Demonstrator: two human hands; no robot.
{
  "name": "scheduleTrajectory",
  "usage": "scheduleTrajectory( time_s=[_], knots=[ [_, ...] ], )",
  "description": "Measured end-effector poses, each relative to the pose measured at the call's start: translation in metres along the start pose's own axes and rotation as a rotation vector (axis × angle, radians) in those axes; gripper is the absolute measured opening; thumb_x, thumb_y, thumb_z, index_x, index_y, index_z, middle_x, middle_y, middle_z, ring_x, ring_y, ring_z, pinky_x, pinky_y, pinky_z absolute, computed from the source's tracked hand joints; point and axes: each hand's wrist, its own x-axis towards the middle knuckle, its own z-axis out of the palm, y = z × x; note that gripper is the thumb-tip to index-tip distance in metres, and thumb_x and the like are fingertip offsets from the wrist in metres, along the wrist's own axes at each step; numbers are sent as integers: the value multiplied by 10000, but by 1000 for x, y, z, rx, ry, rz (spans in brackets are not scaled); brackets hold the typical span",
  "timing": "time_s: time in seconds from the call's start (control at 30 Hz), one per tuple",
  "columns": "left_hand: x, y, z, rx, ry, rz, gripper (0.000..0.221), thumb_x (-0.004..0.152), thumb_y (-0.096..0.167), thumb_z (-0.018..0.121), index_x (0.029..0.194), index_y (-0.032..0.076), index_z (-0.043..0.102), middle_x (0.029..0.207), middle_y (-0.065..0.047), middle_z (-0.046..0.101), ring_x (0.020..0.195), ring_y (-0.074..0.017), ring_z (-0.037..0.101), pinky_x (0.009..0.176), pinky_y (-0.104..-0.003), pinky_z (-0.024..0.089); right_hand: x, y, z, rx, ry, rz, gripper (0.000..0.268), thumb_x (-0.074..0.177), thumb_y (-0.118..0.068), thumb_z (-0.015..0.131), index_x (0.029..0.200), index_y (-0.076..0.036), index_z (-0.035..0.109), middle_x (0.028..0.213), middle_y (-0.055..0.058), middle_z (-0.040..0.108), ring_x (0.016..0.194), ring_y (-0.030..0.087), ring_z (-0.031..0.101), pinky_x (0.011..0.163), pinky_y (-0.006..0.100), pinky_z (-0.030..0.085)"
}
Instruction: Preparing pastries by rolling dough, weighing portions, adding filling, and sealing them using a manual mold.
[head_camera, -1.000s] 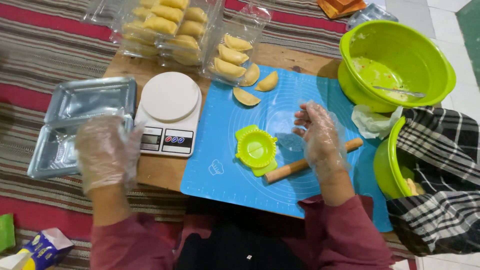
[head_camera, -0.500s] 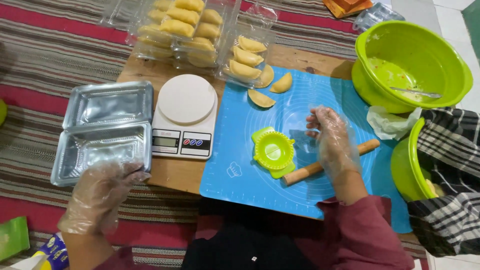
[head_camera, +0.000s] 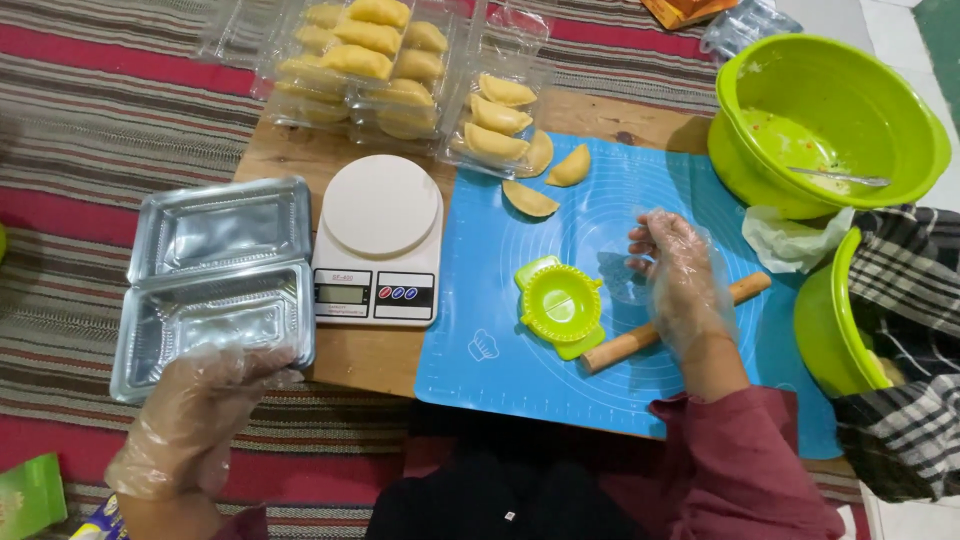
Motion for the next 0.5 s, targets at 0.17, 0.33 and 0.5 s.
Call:
scheduleTrajectory(
  time_s=[0.17, 0.33, 0.5],
  knots=[
    [-21, 55, 41, 267, 37, -130, 288, 836, -180, 625, 1080, -131, 769, 1158, -215, 799, 1096, -299, 763, 1005, -380, 583, 1, 2, -3, 25, 13, -14, 229, 1011, -356, 625, 1057, -136, 670, 941, 20, 661, 854, 156, 625, 753, 275, 517],
    [-19, 45, 26, 404, 58, -168, 378, 879, -163, 497, 1130, -99, 773, 1205, -211, 803, 1040, -289, 762, 739, -347, 565, 0, -2, -3, 4, 23, -18, 245, 1024, -339, 611, 1097, -112, 668, 945, 27, 658, 847, 148, 623, 748, 270, 532],
    [14, -50, -33, 850, -127, 578, 230, 804, -33, 650, 829, 194, 624, 857, 49, 641, 938, -168, 661, 871, -283, 538, -10, -12, 0, 11, 6, -21, 258, 1008, -373, 618, 1077, -130, 668, 970, 21, 660, 883, 141, 632, 764, 274, 524]
  ],
)
